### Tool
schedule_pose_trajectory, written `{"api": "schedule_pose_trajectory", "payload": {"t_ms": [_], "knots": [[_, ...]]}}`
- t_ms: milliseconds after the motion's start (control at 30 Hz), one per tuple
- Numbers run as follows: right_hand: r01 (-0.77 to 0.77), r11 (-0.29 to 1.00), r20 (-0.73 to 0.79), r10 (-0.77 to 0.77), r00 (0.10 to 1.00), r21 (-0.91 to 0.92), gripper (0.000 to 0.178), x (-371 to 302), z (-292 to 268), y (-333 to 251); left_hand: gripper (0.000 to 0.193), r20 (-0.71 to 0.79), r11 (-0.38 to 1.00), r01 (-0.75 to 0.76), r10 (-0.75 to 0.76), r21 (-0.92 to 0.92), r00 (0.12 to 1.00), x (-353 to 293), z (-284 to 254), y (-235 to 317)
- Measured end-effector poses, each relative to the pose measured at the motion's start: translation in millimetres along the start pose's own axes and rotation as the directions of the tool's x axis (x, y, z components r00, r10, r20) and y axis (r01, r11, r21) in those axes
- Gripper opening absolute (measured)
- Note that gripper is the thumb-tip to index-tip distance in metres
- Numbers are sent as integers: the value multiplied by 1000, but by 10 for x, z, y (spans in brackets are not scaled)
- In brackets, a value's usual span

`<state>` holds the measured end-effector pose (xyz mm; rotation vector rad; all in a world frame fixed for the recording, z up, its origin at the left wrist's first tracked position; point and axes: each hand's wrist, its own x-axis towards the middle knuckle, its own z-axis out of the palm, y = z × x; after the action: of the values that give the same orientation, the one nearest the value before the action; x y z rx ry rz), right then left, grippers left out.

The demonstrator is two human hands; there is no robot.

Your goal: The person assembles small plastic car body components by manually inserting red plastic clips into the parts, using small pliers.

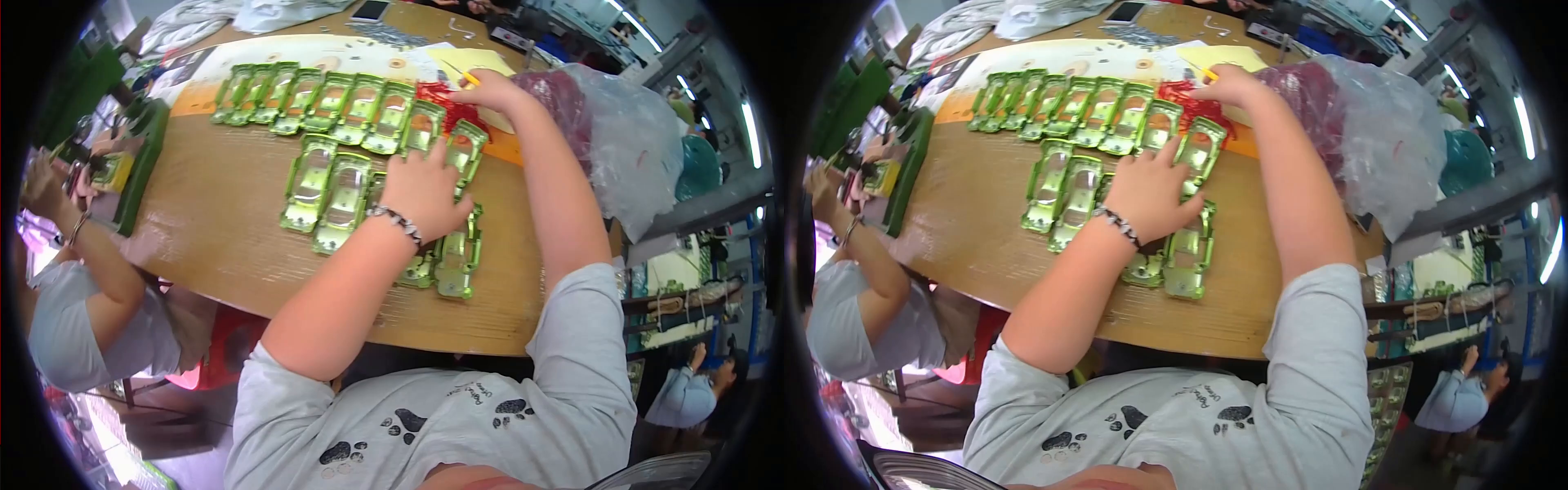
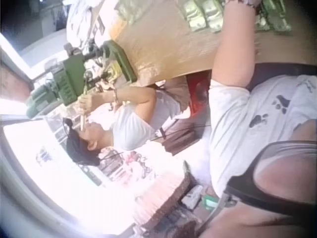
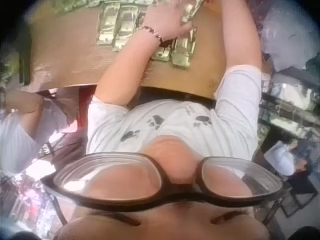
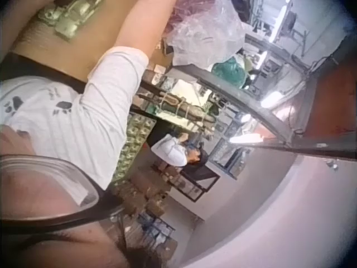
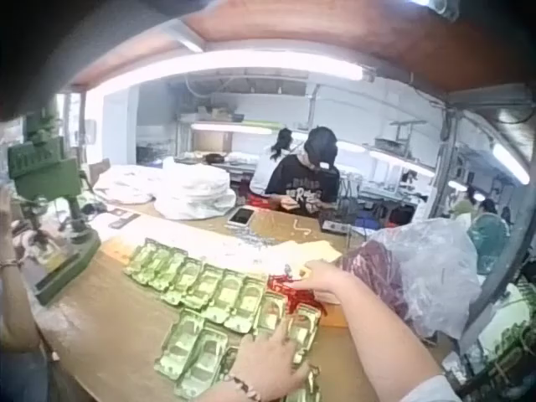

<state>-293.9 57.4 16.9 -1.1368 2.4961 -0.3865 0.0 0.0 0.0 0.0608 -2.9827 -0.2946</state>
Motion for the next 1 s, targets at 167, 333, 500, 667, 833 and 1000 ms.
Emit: {"api": "schedule_pose_trajectory", "payload": {"t_ms": [167,333,500,667,833,1000], "knots": [[-84,970,-95,64,993,-228,83,-206,260,-203,50,-30,999,-36,36,-4,999,5,-28,-35],[14,946,-231,-93,969,-324,61,-175,384,-21,49,-28,999,-48,47,-26,999,35,-51,40],[56,984,-285,-104,953,-171,58,-170,396,21,50,-34,999,-38,37,-5,999,28,-22,37],[43,999,-353,-35,935,15,42,-302,246,-101,50,-31,999,-36,35,-9,999,22,-19,22],[3,955,-338,102,936,297,26,-350,50,-88,50,-33,999,-42,42,13,999,18,-12,29],[152,698,-411,219,885,699,22,-548,-40,7,51,15,999,-42,41,6,999,22,-57,35]]}}
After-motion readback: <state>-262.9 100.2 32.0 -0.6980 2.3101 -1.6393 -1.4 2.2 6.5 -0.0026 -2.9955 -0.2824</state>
